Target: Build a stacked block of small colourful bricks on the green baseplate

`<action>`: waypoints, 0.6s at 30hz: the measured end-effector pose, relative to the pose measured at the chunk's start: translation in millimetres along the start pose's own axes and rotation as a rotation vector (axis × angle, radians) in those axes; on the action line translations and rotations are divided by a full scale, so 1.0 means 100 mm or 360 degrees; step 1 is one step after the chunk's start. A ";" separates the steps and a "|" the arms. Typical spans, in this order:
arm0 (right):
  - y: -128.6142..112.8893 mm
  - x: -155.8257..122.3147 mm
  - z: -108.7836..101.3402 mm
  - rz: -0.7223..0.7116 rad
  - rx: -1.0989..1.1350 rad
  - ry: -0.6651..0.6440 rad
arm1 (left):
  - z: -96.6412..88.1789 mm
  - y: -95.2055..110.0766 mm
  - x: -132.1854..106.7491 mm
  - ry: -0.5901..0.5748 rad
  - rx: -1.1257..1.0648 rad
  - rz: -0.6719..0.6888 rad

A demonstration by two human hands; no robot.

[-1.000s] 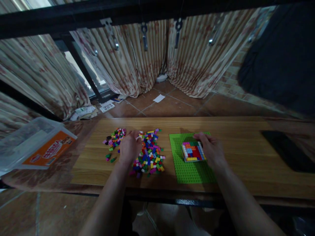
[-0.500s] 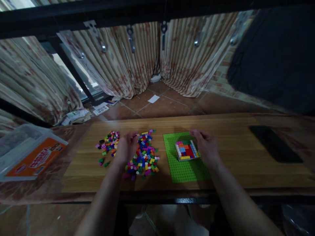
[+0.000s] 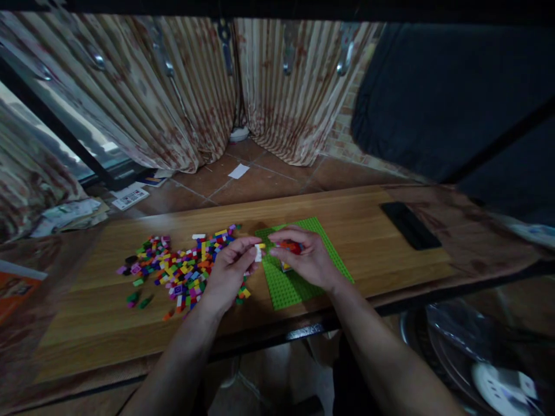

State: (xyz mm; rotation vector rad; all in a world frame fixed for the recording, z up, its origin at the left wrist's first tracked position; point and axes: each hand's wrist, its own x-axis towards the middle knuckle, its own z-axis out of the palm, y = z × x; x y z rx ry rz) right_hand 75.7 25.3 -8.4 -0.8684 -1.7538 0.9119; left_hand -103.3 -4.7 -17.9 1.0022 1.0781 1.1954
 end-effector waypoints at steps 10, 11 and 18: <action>-0.04 -0.03 0.05 -0.0002 -0.0289 -0.0120 | 0.12 -0.03 -0.02 -0.0020 -0.0280 -0.0049; -0.04 -0.04 0.05 -0.0023 -0.0341 -0.0126 | 0.13 -0.03 -0.02 -0.0009 -0.0328 -0.0073; -0.09 -0.06 0.05 -0.0040 -0.0428 -0.0154 | 0.25 -0.02 -0.04 0.0020 -0.0709 -0.0271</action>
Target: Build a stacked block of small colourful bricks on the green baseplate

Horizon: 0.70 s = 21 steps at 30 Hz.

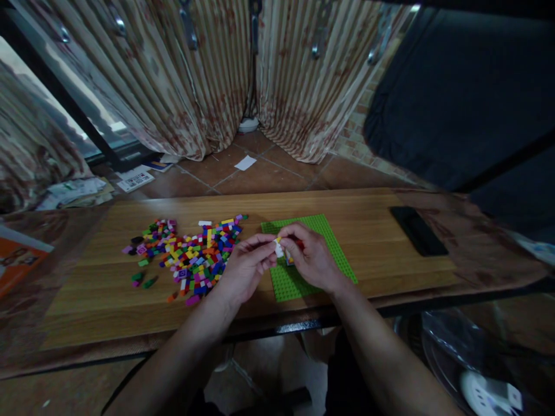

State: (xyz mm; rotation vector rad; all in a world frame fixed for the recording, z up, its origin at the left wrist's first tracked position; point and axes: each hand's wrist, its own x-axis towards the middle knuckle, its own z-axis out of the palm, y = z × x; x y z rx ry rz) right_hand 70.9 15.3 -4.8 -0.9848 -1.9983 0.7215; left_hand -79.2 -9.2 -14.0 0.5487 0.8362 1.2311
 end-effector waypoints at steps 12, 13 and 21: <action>0.38 -0.06 -0.51 0.0265 0.0223 0.0186 | -0.18 0.18 0.03 0.0218 0.0120 0.0043; 0.38 -0.08 -0.50 0.0260 0.0180 0.0064 | -0.18 0.18 0.03 0.0238 0.0151 0.0025; 0.32 -0.12 -0.40 0.0206 -0.0047 -0.0274 | -0.21 0.15 0.04 0.0305 0.0278 -0.0048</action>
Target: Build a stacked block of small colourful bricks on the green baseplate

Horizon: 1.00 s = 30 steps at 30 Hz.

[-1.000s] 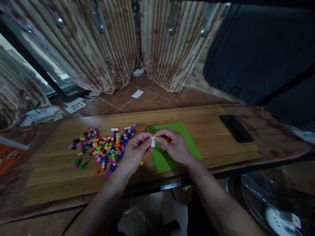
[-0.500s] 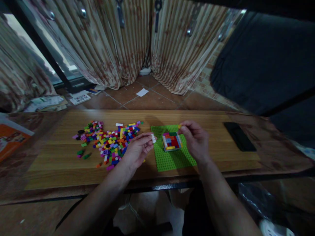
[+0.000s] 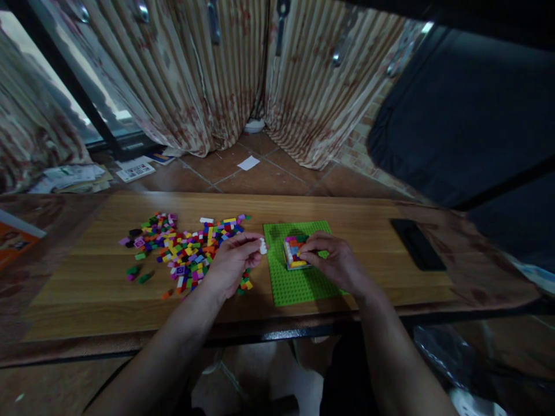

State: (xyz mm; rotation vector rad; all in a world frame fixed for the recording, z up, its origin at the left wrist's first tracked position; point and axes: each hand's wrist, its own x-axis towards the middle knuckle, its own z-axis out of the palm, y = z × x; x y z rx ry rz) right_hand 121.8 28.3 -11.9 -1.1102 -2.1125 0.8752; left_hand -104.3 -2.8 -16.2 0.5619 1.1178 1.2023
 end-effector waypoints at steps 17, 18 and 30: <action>-0.19 0.17 0.04 0.0437 -0.0369 0.0046 | 0.01 -0.01 -0.03 -0.0024 0.0100 0.0010; -0.18 0.18 0.04 0.0473 -0.0362 0.0066 | 0.01 -0.01 -0.04 -0.0027 0.0107 0.0018; -0.09 0.24 0.03 0.0578 -0.0147 0.0102 | 0.00 -0.03 -0.05 -0.0005 0.0110 0.0028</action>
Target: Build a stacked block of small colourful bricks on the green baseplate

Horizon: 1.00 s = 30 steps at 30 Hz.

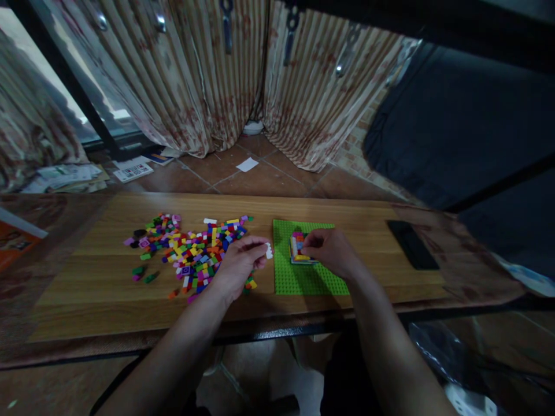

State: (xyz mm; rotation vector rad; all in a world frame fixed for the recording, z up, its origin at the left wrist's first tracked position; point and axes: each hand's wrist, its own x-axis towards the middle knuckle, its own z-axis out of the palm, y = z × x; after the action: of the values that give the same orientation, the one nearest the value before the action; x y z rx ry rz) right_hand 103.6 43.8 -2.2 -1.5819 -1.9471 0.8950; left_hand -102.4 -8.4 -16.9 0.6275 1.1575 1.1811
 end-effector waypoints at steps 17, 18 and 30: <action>0.32 0.11 0.05 -0.0015 0.0937 0.0823 | 0.01 -0.02 0.01 -0.0061 -0.0001 0.0029; 0.33 0.12 0.07 -0.0016 0.0929 0.0869 | 0.02 -0.03 0.00 -0.0080 0.0001 0.0026; 0.29 0.16 0.18 -0.0047 0.0722 0.0980 | 0.06 -0.09 0.05 -0.0149 0.0315 0.0280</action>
State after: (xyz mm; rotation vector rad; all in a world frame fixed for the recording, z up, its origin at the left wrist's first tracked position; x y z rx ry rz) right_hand 106.5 59.0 -36.5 -1.3424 -1.2313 0.6662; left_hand -94.0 -5.8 -24.6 0.9418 1.1662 1.1790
